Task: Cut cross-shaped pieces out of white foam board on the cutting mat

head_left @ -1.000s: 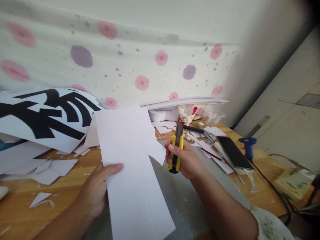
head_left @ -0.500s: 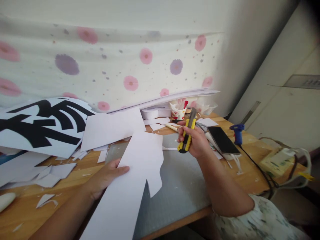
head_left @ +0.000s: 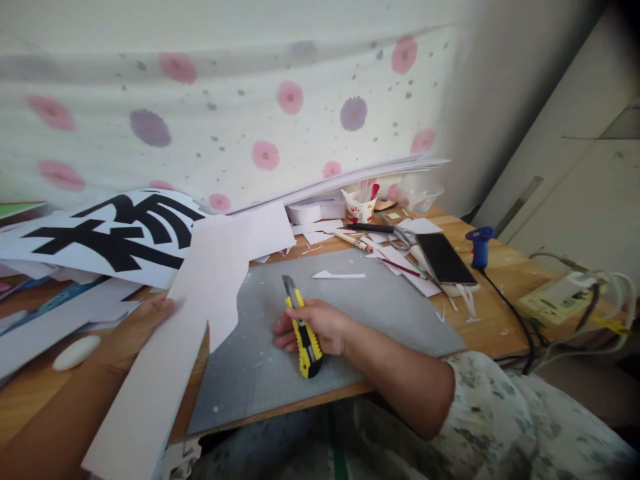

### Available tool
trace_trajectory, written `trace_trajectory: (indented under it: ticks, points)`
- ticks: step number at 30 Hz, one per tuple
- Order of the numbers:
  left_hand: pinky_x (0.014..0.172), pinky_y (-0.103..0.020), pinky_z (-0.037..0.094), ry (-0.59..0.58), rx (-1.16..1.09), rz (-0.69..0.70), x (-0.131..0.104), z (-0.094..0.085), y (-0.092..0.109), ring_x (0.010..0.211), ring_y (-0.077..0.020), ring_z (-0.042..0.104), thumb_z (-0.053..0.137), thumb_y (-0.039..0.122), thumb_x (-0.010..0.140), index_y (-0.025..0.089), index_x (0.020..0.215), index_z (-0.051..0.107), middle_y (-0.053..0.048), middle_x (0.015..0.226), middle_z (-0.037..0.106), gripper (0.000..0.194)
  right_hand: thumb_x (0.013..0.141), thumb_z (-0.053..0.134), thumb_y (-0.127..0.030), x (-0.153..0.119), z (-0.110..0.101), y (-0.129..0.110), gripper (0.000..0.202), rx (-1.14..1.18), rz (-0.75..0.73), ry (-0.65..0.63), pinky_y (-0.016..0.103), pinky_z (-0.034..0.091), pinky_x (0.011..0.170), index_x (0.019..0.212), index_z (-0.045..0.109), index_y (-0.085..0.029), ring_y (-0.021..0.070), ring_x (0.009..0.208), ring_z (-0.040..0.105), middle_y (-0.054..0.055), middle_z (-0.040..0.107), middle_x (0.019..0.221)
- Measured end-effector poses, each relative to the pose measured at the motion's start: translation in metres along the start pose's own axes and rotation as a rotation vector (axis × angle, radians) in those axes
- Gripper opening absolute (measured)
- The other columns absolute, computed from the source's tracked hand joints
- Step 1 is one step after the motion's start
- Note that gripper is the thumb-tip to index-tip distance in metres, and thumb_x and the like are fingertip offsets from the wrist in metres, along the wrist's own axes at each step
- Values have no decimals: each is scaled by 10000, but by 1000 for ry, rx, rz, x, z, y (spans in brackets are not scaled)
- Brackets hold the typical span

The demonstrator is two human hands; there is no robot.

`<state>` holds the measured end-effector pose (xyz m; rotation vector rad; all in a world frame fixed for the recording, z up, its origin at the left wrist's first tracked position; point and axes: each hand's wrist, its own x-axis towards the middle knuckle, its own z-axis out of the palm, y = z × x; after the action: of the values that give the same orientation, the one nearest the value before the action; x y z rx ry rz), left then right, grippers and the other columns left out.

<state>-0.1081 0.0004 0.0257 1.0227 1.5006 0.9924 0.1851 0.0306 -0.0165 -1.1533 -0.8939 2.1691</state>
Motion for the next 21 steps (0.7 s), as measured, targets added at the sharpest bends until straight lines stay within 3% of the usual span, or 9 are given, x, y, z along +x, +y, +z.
trace_trajectory:
  ticks: [3,5,8,10,12,16,18,21]
  points:
    - [685,-329,622,-111,96,11,-2,10,-7,747,-278,747,809,762,519,259,1048,704,-56,917,811,737,984,600,-243,5,-27,-13,162,67,-188,287,344,602,735,1069,659,-119,186,849,706,87,704,1039]
    - [675,-321,612,-215,208,1,3,25,-10,743,-273,752,796,745,575,230,1058,698,-83,925,808,712,977,630,-349,2,-59,-29,329,121,-334,485,424,590,849,1253,604,-172,224,1018,673,88,645,1235]
    - [715,-343,606,-389,393,3,19,50,-8,855,-309,756,783,737,592,194,1085,689,-109,1016,796,739,991,566,-338,-19,-103,-44,212,180,-502,654,324,582,750,1158,597,-210,165,861,680,39,664,1091]
    - [725,-357,602,-490,510,16,33,65,-3,897,-327,749,784,720,584,188,1059,695,-103,1036,792,719,949,569,-349,-39,-120,-42,159,183,-557,659,300,560,629,1054,581,-231,139,647,640,-6,653,878]
    - [722,-366,596,-558,636,40,48,76,3,901,-334,744,772,699,587,189,1003,703,-90,1017,792,661,823,676,-331,-56,-126,-33,266,154,-600,636,288,521,552,1052,565,-254,121,515,552,-57,598,740]
    - [754,-389,558,-489,895,171,77,89,14,898,-357,719,759,626,590,195,907,699,-87,917,776,538,509,760,-130,-75,-124,-9,655,44,-644,565,235,474,576,1133,608,-262,105,590,569,-79,600,772]
    - [824,-448,528,-404,1017,245,85,92,17,959,-401,687,769,570,590,191,950,707,-120,959,764,526,491,751,-128,-77,-121,-1,665,-19,-628,525,236,480,619,1136,645,-249,114,655,600,-64,624,811]
    - [1040,-500,411,-341,1120,388,78,97,17,1256,-418,541,731,545,669,223,1184,674,-146,1322,656,610,607,777,-227,-76,-119,8,516,-187,-623,499,277,514,716,1113,678,-229,157,764,661,-20,677,873]
